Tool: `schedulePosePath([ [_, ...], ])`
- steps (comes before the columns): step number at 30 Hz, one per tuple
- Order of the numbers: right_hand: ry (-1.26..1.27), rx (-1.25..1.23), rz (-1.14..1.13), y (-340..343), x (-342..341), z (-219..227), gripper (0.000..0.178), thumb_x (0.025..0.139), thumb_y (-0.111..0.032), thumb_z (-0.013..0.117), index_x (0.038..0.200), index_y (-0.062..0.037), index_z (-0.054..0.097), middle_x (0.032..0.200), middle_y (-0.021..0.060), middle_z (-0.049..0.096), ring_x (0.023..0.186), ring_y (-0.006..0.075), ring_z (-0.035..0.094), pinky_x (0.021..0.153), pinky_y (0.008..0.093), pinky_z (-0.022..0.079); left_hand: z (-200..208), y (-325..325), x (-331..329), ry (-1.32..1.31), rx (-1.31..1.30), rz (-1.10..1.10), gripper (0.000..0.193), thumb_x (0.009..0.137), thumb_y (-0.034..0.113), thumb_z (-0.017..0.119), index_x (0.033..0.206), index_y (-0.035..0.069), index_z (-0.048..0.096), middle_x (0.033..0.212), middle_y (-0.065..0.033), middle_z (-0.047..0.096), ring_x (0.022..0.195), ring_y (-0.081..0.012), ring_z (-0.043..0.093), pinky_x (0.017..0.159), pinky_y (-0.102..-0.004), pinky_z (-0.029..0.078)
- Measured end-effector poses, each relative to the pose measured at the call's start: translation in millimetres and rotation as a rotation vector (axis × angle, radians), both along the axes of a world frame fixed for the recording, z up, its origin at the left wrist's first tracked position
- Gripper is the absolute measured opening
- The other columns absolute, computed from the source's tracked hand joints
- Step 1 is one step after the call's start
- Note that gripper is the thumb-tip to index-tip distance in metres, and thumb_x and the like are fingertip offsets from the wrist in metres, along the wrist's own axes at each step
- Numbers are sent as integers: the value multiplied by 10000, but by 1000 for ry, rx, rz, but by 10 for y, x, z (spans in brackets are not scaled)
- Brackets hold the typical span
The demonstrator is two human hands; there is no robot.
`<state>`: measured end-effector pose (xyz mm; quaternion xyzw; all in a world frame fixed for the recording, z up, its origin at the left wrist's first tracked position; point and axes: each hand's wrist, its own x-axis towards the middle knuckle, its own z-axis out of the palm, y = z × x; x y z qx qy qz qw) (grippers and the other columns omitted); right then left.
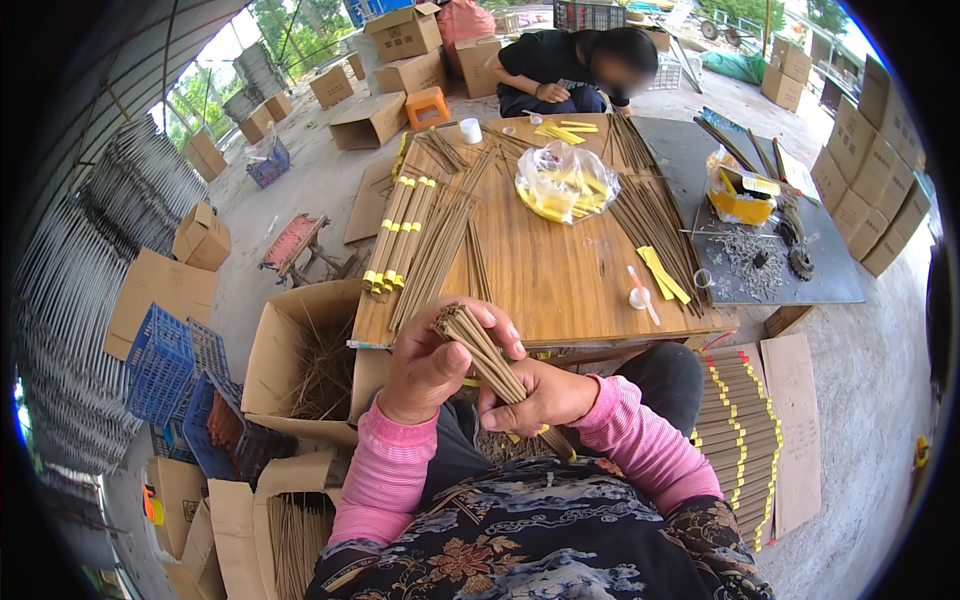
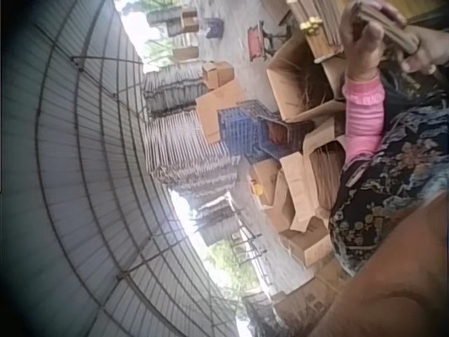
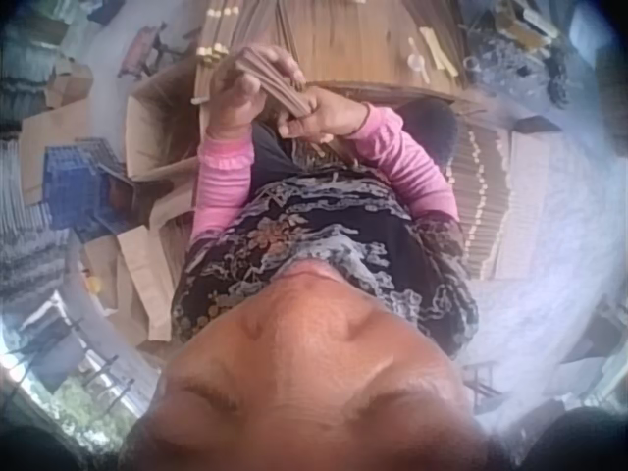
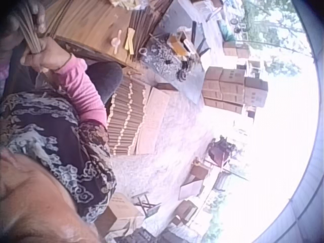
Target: The person gathers thin sticks, aligns them into bundles, and secures them with yellow tape. They repeatedly pick up sticks, arrange them, and wrap tape around the bundles while seated at a wooden table.
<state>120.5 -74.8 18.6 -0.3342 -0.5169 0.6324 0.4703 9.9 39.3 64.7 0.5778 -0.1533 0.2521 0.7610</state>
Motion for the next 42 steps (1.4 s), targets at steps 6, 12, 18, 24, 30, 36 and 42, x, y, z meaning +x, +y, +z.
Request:
schedulePosePath([
  [6,-73,-57,-127,-6,-26,33,151,832,-152,604,841,-8,559,506,-22,460,392,58,432,383,206,349,22,-75,11,57,-138,5,314,851,283,570,1001,26,472,859,-144,546,782,-223,578,710,-355,498],
  [12,-93,-13,-202,34,-36,-53,147,829,-166,607,841,-25,569,494,-26,456,397,54,430,381,202,340,-18,-131,62,21,-204,63,310,847,290,577,982,35,462,802,-104,525,683,-164,527,635,-302,469],
  [18,-76,-10,-215,44,-40,-95,150,823,-175,615,827,-30,574,511,-28,467,404,51,435,384,199,353,-19,-143,83,49,-203,69,263,818,210,625,931,45,453,769,-83,517,654,-140,510,613,-288,459],
  [24,-120,114,-392,83,-119,-218,155,816,-186,625,809,-39,577,547,-21,489,442,52,450,411,212,375,-36,-245,116,107,-247,295,235,805,141,642,878,52,438,695,-48,505,565,-109,496,528,-252,446],
  [30,-99,-30,-260,48,-83,-178,154,824,-176,618,832,-29,574,580,-16,497,447,55,447,411,206,357,-40,-250,115,124,-232,295,247,788,113,657,863,51,430,714,-57,512,586,-117,517,526,-249,456],
  [36,-10,-15,-165,16,-47,-91,157,838,-148,594,818,5,559,545,-20,469,403,57,419,381,202,340,31,-196,87,99,-219,56,275,804,136,636,974,19,454,802,-90,522,720,-164,540,603,-288,486],
  [42,-94,5,-215,28,-66,-89,145,827,-166,613,825,-28,568,547,-11,478,405,48,431,380,194,342,50,-151,76,75,-187,56,248,829,156,606,979,24,460,791,-86,525,705,-164,533,636,-307,474],
])
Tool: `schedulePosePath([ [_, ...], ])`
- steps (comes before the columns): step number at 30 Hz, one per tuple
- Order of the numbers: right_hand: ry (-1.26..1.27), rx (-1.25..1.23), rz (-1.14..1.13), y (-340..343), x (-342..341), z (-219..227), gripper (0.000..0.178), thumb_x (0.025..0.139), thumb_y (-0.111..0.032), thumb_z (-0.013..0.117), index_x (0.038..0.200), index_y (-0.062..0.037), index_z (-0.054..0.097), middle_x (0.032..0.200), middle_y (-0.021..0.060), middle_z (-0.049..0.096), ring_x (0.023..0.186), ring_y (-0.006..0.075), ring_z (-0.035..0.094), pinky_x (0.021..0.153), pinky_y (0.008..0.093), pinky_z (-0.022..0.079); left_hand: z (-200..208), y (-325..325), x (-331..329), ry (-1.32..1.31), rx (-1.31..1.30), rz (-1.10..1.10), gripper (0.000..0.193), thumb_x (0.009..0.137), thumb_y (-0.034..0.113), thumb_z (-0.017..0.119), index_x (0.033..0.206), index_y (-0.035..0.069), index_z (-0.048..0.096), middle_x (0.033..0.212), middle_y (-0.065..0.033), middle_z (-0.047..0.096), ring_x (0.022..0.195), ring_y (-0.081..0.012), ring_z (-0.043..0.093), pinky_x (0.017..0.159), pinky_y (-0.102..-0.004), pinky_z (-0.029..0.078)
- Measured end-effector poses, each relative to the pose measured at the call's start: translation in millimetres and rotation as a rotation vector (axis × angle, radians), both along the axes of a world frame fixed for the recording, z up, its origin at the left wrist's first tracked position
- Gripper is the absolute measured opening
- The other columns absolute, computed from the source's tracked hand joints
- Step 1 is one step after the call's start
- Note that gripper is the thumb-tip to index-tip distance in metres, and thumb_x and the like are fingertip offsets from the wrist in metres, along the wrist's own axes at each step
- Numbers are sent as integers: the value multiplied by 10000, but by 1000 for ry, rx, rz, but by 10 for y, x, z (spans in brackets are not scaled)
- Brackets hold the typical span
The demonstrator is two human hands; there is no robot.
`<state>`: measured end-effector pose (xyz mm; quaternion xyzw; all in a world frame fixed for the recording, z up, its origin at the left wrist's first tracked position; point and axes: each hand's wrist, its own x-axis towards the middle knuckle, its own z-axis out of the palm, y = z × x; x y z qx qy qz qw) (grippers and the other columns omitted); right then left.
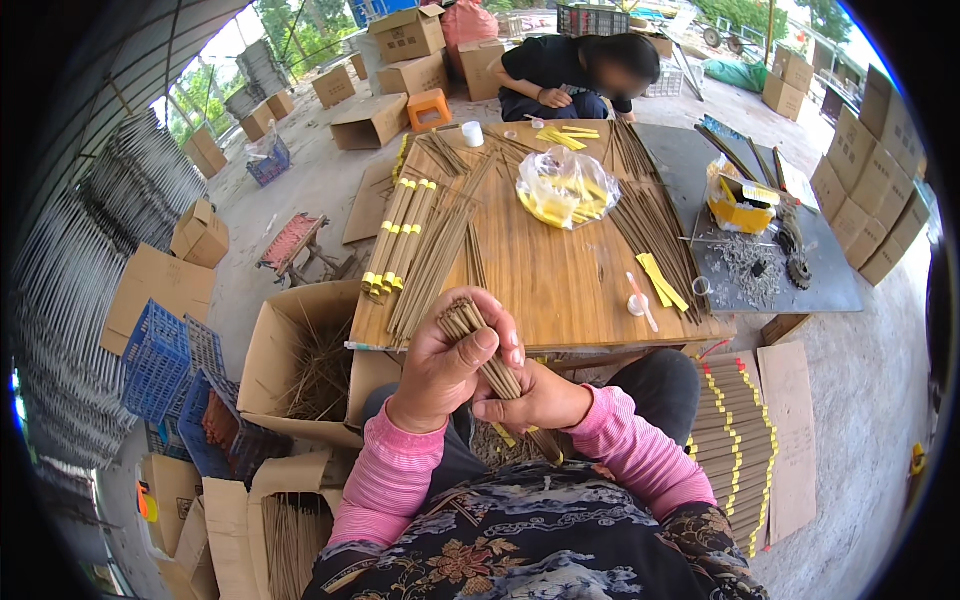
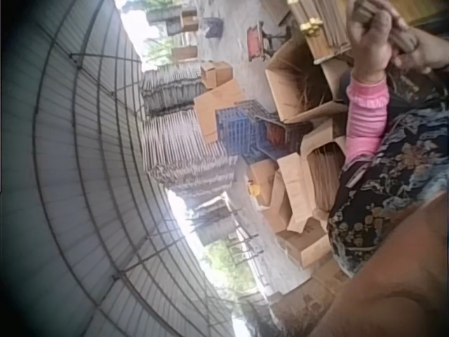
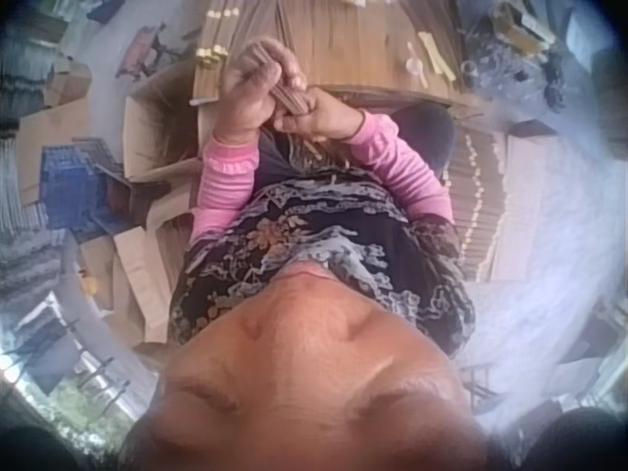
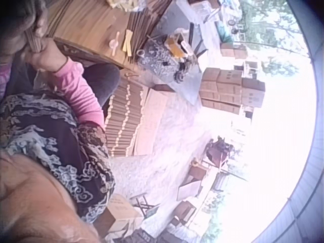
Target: The person gathers thin sticks, aligns them into bundles, and secures them with yellow tape. They repeatedly pick up sticks, arrange them, and wrap tape around the bundles while seated at a wooden table.
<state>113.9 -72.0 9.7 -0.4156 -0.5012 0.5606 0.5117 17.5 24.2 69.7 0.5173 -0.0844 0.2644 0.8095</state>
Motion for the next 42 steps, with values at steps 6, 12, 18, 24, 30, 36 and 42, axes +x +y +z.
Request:
schedulePosePath([
  [6,-111,281,-226,77,-85,-167,197,825,-186,613,860,0,561,626,21,546,541,128,543,513,275,453,-20,-33,11,-12,-79,86,192,832,147,606,888,40,457,713,-65,514,598,-134,498,562,-273,443],
  [12,-342,165,-460,94,-151,-118,190,818,-157,611,873,17,555,718,50,581,676,96,526,628,283,456,4,-31,43,147,-110,459,176,819,149,620,816,76,460,639,-41,477,518,-118,457,485,-256,411],
  [18,-111,154,-287,80,-160,-73,190,800,-161,626,823,10,547,613,62,510,601,90,455,566,268,427,65,41,22,70,-167,286,129,820,120,604,882,74,500,550,0,441,433,-96,424,425,-237,365],
  [24,-384,136,-480,100,-189,-47,179,809,-156,612,812,10,547,609,63,508,590,97,447,558,276,421,56,34,94,113,-121,593,80,839,110,570,854,74,500,541,13,423,399,-77,393,393,-221,351],
  [30,-257,179,-388,138,-153,-117,205,777,-172,632,829,9,553,635,159,556,543,192,526,553,330,442,127,64,65,71,-151,434,72,854,122,552,848,74,498,499,30,389,368,-67,359,369,-222,336],
  [36,-465,316,-407,162,-52,-18,226,736,-155,652,846,20,561,657,174,571,607,164,578,574,320,464,29,-21,90,77,-37,486,81,840,87,569,859,53,498,509,16,407,372,-70,364,364,-222,334],
  [42,-230,309,-397,250,-126,-114,182,734,-95,625,858,22,561,675,175,584,629,172,590,595,313,473,-8,-44,95,109,-138,372,132,820,55,596,906,29,500,565,-12,460,414,-74,408,395,-211,359],
])
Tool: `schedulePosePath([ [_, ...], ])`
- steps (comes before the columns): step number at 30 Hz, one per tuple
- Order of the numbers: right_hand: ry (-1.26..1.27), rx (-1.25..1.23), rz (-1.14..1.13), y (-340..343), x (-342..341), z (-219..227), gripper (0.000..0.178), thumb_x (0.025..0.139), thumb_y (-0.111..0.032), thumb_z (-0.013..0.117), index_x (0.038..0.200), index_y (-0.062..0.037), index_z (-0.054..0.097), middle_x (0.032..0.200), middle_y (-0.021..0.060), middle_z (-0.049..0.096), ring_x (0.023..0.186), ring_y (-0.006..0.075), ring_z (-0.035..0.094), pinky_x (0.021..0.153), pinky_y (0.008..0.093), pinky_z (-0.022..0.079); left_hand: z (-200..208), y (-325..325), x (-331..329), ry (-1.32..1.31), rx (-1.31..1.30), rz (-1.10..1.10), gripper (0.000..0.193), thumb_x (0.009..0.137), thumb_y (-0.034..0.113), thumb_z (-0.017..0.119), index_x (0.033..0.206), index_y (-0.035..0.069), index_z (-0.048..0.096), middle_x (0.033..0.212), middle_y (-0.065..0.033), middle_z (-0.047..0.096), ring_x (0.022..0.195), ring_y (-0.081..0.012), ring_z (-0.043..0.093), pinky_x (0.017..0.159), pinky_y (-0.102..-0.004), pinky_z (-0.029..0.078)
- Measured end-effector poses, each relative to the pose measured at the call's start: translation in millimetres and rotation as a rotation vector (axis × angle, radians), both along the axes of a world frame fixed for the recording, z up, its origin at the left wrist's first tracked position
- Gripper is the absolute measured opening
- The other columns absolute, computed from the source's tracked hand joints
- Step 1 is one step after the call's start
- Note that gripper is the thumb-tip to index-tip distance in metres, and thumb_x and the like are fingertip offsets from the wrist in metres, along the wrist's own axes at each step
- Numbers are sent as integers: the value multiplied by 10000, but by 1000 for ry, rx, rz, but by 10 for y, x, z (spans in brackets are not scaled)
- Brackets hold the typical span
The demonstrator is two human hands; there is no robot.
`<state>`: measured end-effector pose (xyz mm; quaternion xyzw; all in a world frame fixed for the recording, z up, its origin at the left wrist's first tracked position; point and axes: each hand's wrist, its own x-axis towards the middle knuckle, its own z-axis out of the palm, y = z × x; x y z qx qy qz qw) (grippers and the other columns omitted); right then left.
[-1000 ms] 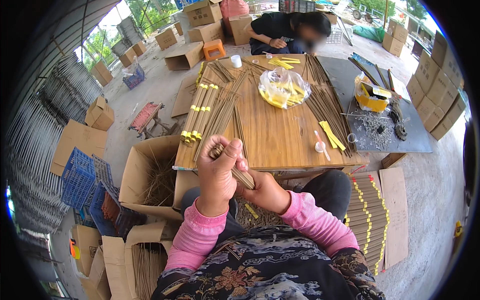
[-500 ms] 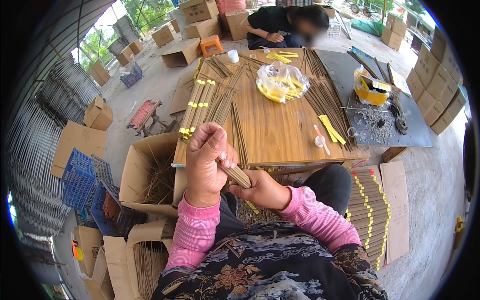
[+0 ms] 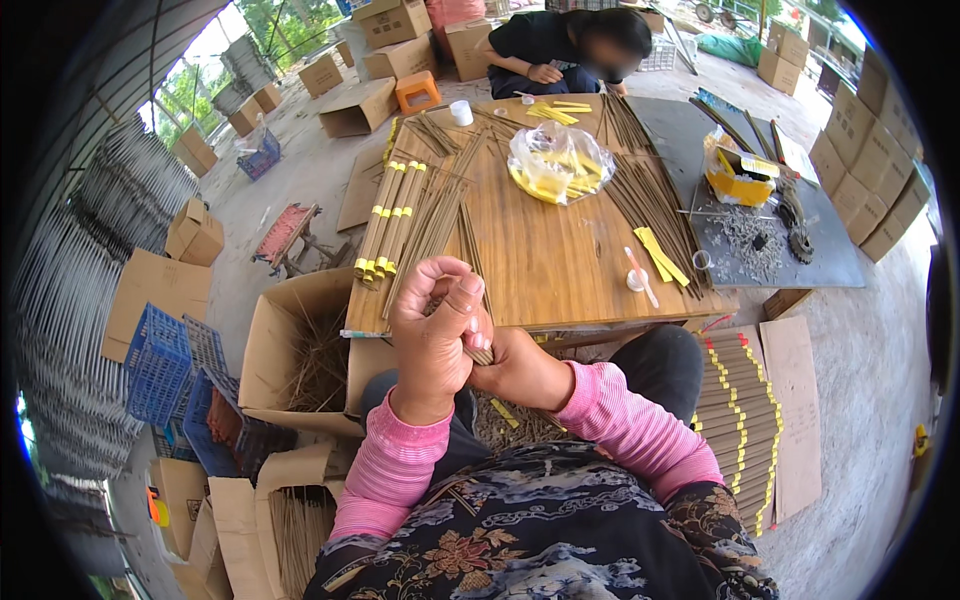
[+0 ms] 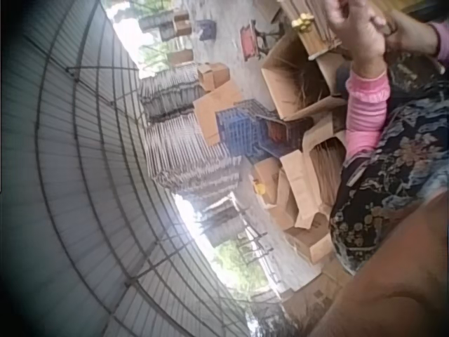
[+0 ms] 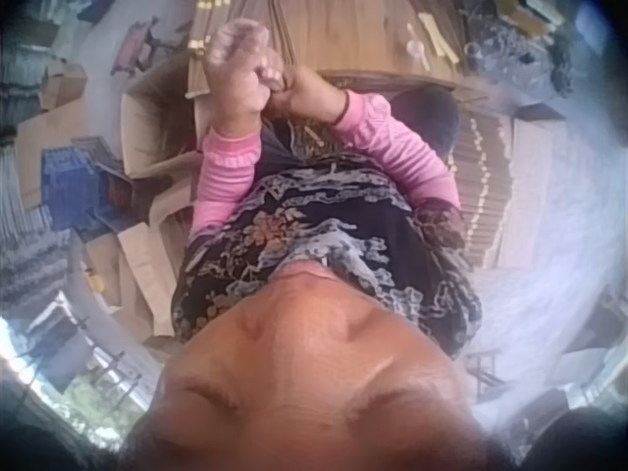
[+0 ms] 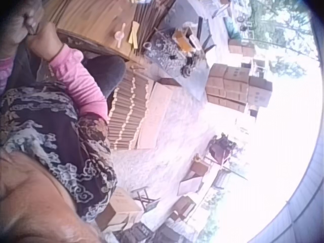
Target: The person gathers thin sticks, aligns them into bundles, and secures them with yellow tape. They repeatedly pick up sticks, arrange them, and wrap tape around the bundles while seated at a wooden table.
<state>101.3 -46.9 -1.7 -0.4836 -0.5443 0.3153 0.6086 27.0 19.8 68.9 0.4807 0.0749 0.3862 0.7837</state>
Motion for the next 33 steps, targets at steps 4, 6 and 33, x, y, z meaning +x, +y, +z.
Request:
schedulePosePath([
  [4,-53,-59,-32,-66,1,125,148,757,-79,613,860,15,565,702,130,592,664,128,566,612,289,468,39,75,-51,-116,164,15,303,876,252,535,1092,56,452,616,-24,481,473,-105,454,453,-231,401],
  [6,-66,-100,-38,-89,7,155,108,772,-52,601,857,7,571,732,49,594,701,70,528,627,249,459,128,44,-22,-239,98,116,449,900,394,442,1178,43,408,736,-69,552,595,-159,543,567,-287,468],
  [33,-172,235,-246,-54,-19,-39,241,780,-79,569,1005,-26,499,864,79,546,805,205,557,681,302,460,-211,-319,45,304,622,335,198,849,134,585,920,-30,500,682,-58,577,633,-103,560,594,-238,461],
])
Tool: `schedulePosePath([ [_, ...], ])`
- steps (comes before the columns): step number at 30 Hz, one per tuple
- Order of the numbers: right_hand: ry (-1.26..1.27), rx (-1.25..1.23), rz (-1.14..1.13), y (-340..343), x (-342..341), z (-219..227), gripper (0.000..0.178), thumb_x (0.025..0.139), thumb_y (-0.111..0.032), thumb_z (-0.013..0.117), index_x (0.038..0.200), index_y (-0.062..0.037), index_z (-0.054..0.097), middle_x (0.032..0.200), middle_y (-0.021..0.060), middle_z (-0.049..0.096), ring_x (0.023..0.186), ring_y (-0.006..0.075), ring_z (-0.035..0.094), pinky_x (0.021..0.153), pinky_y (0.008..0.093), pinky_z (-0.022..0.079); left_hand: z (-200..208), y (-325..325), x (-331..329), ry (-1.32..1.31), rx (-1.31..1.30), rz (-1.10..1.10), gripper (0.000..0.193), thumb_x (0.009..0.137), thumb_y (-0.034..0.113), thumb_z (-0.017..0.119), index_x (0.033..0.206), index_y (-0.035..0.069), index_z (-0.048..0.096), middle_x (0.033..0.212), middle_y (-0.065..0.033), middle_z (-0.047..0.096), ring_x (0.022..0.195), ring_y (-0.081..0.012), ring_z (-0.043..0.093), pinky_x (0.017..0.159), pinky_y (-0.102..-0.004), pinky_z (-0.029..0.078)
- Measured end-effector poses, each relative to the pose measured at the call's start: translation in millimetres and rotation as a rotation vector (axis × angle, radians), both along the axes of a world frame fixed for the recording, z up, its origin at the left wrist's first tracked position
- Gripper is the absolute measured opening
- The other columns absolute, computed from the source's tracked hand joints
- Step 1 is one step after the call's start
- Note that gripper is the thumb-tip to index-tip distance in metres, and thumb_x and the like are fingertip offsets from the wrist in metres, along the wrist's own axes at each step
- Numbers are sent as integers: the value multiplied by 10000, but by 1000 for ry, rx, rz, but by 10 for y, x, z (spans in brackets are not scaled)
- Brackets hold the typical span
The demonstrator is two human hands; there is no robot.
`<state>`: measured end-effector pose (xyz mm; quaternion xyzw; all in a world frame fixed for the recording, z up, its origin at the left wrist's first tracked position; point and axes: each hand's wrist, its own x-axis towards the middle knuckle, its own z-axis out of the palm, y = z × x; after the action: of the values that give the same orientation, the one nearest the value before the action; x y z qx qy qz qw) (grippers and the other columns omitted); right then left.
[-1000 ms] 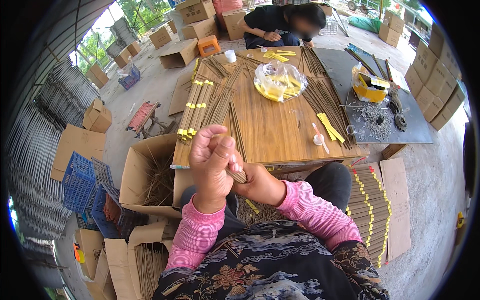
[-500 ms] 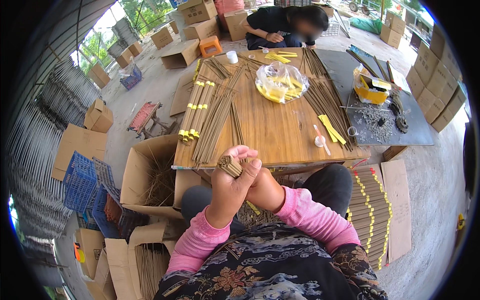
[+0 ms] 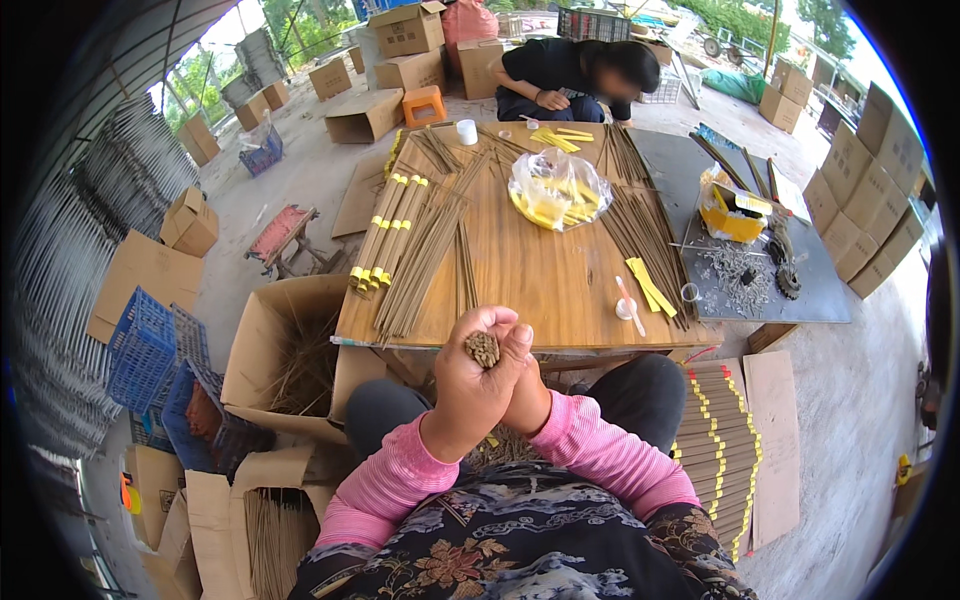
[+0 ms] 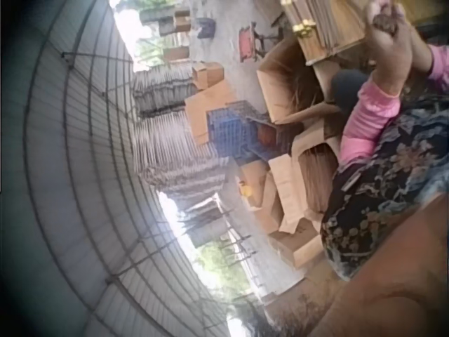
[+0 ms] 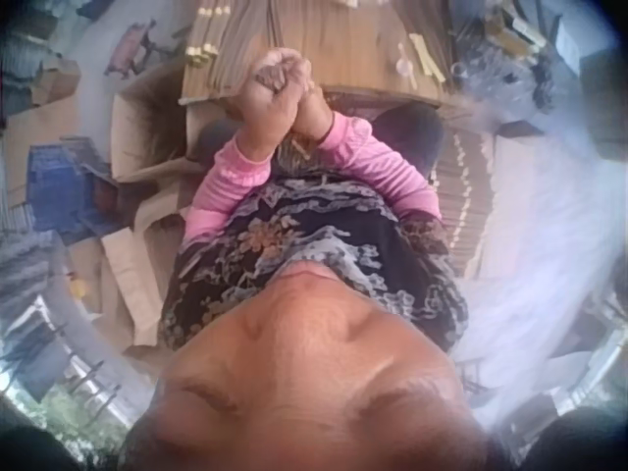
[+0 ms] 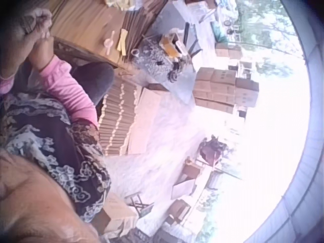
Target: The person gathers thin sticks, aligns them into bundles, and secures them with yellow tape. They repeatedly pick up sticks, arrange them, and wrap tape around the bundles while seated at a wooden table.
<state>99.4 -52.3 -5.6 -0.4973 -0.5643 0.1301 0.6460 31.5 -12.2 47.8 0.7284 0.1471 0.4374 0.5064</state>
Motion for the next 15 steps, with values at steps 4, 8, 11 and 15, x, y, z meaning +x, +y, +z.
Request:
schedulePosePath([
  [4,391,-103,362,5,64,-54,336,796,-100,570,1102,-17,457,1027,114,496,966,210,500,825,330,416,131,-62,3,7,287,40,282,793,132,659,996,-18,532,720,-69,595,666,-111,566,614,-222,447],
  [8,-343,80,-68,-38,99,136,582,702,-48,629,1235,-14,396,1295,220,335,1195,354,358,963,370,342,202,70,-20,-34,587,79,358,777,109,666,1068,-32,512,694,-76,581,645,-129,561,595,-233,443],
  [11,-215,13,101,-233,273,150,558,711,-38,628,1226,-12,417,1256,217,393,1162,353,403,945,376,357,357,96,-108,62,693,56,470,768,66,653,1173,-48,444,621,-72,533,558,-140,529,518,-255,417],
  [15,-10,118,-221,-568,303,417,235,820,-68,573,1039,10,540,812,95,561,710,182,547,642,265,449,387,91,-173,242,791,41,728,735,23,634,1325,-69,218,554,-86,467,459,-201,472,438,-319,367],
])
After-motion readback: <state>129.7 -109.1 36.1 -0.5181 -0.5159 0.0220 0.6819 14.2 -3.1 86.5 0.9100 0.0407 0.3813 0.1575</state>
